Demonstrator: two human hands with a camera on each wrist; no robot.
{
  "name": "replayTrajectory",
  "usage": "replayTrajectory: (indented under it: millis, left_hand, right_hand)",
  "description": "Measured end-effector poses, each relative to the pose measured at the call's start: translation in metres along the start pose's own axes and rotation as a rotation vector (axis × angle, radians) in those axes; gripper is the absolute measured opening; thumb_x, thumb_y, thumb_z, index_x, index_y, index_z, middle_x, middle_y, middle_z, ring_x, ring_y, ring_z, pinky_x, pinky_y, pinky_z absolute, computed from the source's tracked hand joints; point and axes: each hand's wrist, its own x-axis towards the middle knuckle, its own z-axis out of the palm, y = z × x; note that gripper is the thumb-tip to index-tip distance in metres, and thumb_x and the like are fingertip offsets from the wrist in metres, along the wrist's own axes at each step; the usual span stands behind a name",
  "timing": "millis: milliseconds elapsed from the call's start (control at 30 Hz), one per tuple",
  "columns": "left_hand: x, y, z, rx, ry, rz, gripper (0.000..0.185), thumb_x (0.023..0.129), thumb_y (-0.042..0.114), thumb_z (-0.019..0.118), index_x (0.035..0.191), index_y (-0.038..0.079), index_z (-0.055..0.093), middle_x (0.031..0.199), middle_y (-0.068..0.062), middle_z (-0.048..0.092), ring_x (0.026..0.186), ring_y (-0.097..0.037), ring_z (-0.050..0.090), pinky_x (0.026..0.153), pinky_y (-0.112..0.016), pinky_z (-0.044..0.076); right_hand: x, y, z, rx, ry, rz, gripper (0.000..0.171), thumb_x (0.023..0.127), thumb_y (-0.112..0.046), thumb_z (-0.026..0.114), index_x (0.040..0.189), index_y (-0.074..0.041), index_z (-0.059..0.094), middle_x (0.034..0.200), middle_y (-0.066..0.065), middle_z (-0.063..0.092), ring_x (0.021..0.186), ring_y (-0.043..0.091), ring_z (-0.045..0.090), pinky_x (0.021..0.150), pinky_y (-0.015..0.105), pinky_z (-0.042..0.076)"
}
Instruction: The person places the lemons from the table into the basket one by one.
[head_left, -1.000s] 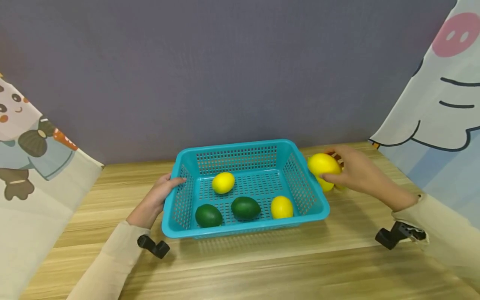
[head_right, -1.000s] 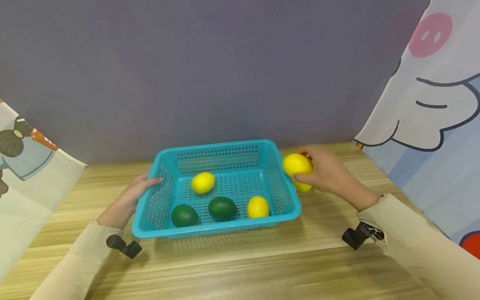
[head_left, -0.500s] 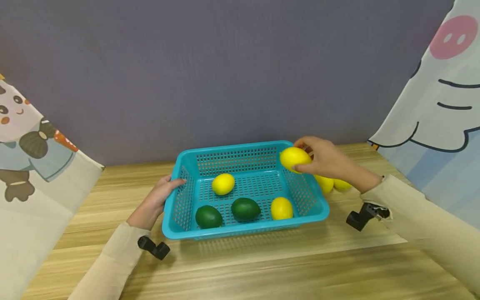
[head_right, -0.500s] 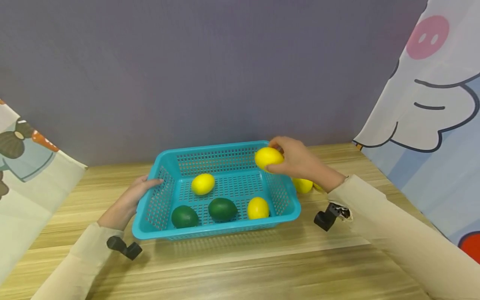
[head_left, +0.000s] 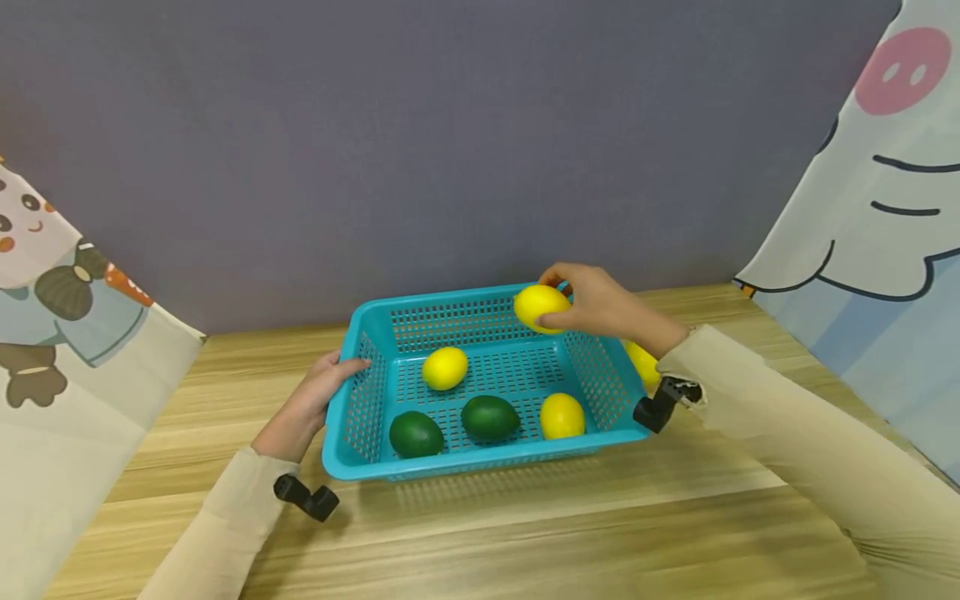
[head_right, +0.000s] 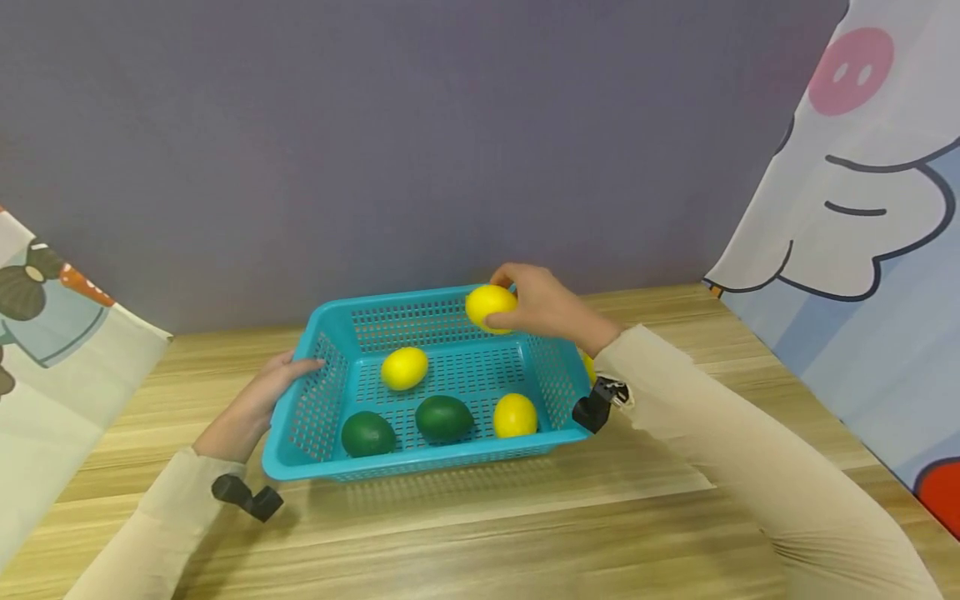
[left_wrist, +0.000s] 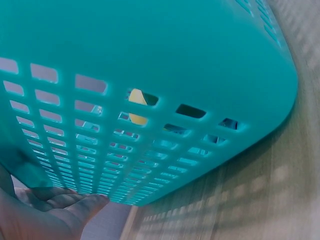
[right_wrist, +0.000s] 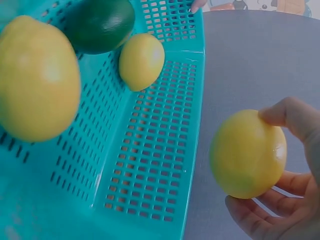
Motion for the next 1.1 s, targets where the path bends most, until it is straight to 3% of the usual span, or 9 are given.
replayTrajectory:
  millis: [300, 500, 667, 900, 1100]
  left_hand:
    - [-0.001, 0.000, 0.000, -0.004, 0.004, 0.003, 0.056, 0.095, 0.012, 0.047, 0.141, -0.012, 0.025, 0.091, -0.002, 0.067, 0.078, -0.015, 0.069, 0.073, -0.034, 0.058]
    - [-0.001, 0.001, 0.000, -0.006, 0.002, 0.003, 0.057, 0.095, 0.012, 0.047, 0.142, -0.012, 0.023, 0.091, -0.002, 0.067, 0.079, -0.015, 0.069, 0.073, -0.034, 0.058]
    - [0.000, 0.001, 0.000, -0.004, 0.002, 0.001, 0.057, 0.095, 0.011, 0.047, 0.142, -0.011, 0.023, 0.091, -0.002, 0.066, 0.078, -0.015, 0.068, 0.072, -0.033, 0.058]
    - [0.000, 0.001, 0.002, -0.011, 0.011, 0.001, 0.056, 0.095, 0.011, 0.047, 0.141, -0.013, 0.025, 0.089, -0.001, 0.067, 0.077, -0.015, 0.068, 0.071, -0.032, 0.059]
    - [0.000, 0.001, 0.001, -0.017, 0.000, 0.005, 0.056, 0.095, 0.011, 0.047, 0.140, -0.013, 0.025, 0.088, -0.001, 0.067, 0.076, -0.014, 0.069, 0.071, -0.031, 0.059]
  right_hand:
    - [0.027, -0.001, 0.016, 0.011, -0.026, -0.031, 0.049, 0.078, -0.025, 0.074, 0.116, 0.001, 0.056, 0.112, 0.016, 0.061, 0.090, 0.025, 0.057, 0.074, 0.035, 0.051]
    - [0.045, 0.002, 0.026, -0.028, -0.062, -0.022, 0.052, 0.078, -0.026, 0.073, 0.117, 0.004, 0.056, 0.113, 0.017, 0.062, 0.093, 0.026, 0.056, 0.079, 0.036, 0.050]
    - [0.056, 0.009, 0.038, -0.029, -0.112, 0.017, 0.053, 0.079, -0.027, 0.072, 0.117, 0.006, 0.056, 0.112, 0.019, 0.061, 0.092, 0.027, 0.057, 0.080, 0.036, 0.050]
    - [0.061, 0.013, 0.052, -0.025, -0.197, 0.094, 0.039, 0.079, -0.024, 0.072, 0.104, 0.003, 0.059, 0.089, 0.011, 0.059, 0.074, 0.020, 0.049, 0.065, 0.028, 0.044]
    - [0.061, 0.017, 0.063, -0.042, -0.273, 0.132, 0.043, 0.080, -0.025, 0.072, 0.109, 0.004, 0.057, 0.098, 0.012, 0.060, 0.081, 0.021, 0.052, 0.069, 0.028, 0.047]
